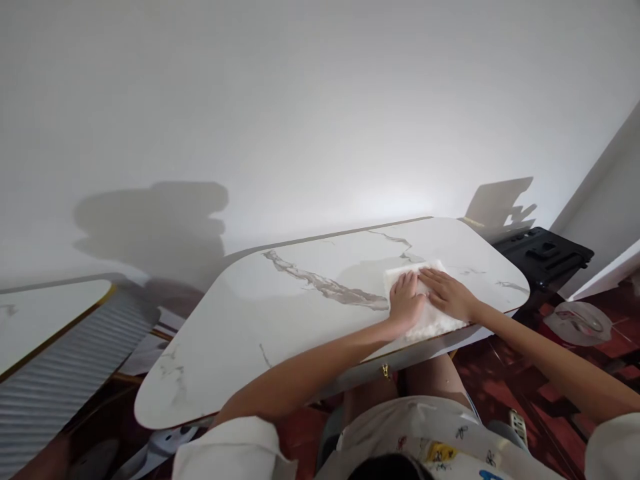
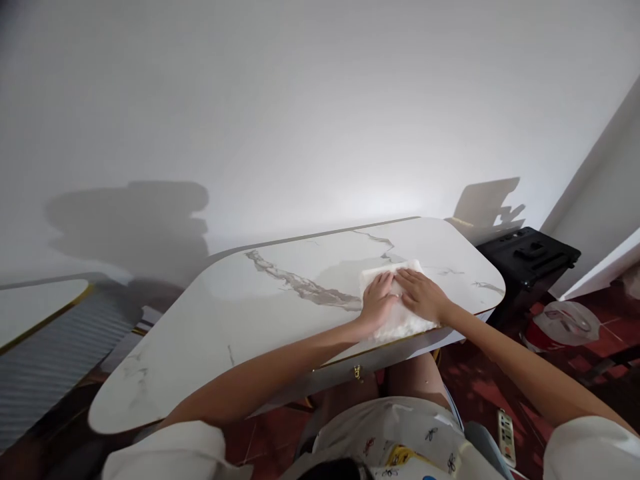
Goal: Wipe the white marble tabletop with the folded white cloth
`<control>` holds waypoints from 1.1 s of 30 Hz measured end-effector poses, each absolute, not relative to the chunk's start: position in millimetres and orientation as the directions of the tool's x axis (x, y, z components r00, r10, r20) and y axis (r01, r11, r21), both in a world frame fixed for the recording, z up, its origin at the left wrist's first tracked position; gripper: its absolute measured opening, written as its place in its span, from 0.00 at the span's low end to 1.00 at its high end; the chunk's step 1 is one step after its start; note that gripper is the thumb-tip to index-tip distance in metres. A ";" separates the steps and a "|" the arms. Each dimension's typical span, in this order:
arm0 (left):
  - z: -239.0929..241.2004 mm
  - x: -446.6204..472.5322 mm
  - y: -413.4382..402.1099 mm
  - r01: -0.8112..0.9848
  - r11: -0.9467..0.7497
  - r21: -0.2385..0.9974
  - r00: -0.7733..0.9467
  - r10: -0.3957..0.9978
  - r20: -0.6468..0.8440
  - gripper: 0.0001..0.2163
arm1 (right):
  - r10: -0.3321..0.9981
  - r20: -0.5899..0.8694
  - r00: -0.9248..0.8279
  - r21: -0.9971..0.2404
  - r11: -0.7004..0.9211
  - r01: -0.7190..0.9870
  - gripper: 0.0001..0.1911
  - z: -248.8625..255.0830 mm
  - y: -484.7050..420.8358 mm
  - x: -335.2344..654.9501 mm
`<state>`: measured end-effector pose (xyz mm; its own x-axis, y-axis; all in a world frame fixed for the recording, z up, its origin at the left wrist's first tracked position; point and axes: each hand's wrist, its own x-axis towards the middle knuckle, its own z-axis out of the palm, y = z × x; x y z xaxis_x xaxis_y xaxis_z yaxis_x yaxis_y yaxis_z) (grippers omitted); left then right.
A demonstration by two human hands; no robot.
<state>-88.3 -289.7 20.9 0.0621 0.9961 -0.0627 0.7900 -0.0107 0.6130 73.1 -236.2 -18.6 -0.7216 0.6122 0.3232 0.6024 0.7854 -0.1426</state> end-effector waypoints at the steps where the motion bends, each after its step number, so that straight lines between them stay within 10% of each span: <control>1: 19.2 -87.0 -276.7 0.803 -0.029 0.595 0.061 0.998 -0.033 0.28 | 0.617 0.321 -0.718 -0.135 0.780 0.611 0.28 -19.4 -222.6 73.6; 9: 1.6 -118.4 -169.2 0.894 -0.238 0.378 0.132 0.949 0.285 0.21 | 0.682 0.340 -0.647 -0.066 0.704 0.707 0.26 -18.4 -121.2 26.7; 33: 0.0 -136.0 -47.8 0.955 -0.221 0.196 0.139 0.922 0.363 0.18 | 0.711 0.296 -0.638 -0.102 0.687 0.719 0.26 -9.6 7.3 -0.8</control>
